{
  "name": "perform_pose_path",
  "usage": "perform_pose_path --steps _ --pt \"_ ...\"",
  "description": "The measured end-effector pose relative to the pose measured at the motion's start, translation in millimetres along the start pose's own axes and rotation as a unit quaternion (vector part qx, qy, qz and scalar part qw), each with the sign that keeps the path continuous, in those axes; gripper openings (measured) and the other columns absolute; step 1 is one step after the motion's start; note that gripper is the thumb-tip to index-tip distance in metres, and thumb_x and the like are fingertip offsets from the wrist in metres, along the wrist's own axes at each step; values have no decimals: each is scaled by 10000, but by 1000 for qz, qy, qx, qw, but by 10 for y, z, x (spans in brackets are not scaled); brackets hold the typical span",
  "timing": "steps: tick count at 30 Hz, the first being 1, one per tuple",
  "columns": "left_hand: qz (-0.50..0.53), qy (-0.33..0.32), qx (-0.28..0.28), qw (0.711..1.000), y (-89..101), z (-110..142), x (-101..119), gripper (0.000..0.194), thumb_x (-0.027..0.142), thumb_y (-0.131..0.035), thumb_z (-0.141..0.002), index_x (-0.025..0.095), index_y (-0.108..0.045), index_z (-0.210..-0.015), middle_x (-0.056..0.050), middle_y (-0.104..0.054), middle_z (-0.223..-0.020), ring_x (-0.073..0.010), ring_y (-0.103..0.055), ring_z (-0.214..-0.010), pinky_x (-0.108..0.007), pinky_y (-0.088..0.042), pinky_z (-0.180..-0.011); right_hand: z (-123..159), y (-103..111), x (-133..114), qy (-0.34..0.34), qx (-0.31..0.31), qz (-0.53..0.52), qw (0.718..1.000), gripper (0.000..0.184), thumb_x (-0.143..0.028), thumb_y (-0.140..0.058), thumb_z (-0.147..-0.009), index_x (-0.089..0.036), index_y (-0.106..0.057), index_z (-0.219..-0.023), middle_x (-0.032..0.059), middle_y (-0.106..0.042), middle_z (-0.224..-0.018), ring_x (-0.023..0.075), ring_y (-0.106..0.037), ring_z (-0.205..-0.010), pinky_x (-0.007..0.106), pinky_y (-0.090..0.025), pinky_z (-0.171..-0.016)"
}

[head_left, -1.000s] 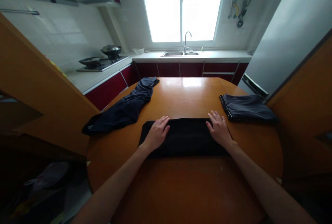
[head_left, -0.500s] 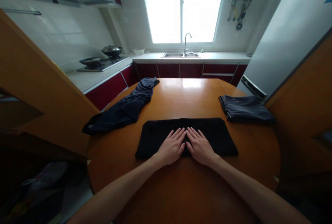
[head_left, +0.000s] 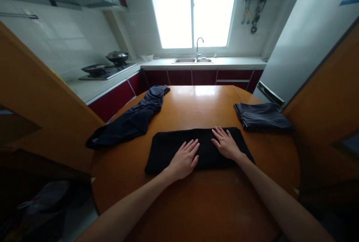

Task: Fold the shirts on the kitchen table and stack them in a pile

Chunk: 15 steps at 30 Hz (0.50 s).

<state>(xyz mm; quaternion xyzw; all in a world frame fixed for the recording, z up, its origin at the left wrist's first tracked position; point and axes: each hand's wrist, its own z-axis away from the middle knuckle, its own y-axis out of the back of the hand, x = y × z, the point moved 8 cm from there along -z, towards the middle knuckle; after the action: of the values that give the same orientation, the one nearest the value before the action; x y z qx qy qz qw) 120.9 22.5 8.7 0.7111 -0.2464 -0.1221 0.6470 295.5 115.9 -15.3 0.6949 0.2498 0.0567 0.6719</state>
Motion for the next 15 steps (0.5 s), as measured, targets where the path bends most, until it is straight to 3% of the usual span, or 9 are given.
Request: perform_pose_path --steps 5,11,15 --pt "12 3 1 1000 10 8 -19 540 400 -359 -1031 208 -371 -1536 -60 -301 -1621 -223 -291 -1491 -446 -236 -1223 -27 29 177 -25 36 13 999 610 -483 -326 -1012 -203 -334 -1555 71 -244 -1643 243 -166 -1526 532 -115 -1222" --pt "26 4 -4 1000 10 6 -18 541 415 -362 -1032 222 -371 -1538 -57 -310 -1618 -220 -288 -1493 -441 -230 -1226 -61 78 602 -105 41 16 994 617 -461 -333 -1011 -155 -346 -1546 95 -289 -1627 247 -190 -1520 517 -130 -1224" --pt "51 5 -5 999 -16 6 -62 564 474 -325 -1045 223 -345 -1550 -56 -286 -1628 -209 -250 -1506 -432 -209 -1234 -55 85 675 -114 45 15 992 616 -464 -330 -1007 -156 -360 -1539 98 -304 -1622 251 -201 -1517 529 -133 -1223"
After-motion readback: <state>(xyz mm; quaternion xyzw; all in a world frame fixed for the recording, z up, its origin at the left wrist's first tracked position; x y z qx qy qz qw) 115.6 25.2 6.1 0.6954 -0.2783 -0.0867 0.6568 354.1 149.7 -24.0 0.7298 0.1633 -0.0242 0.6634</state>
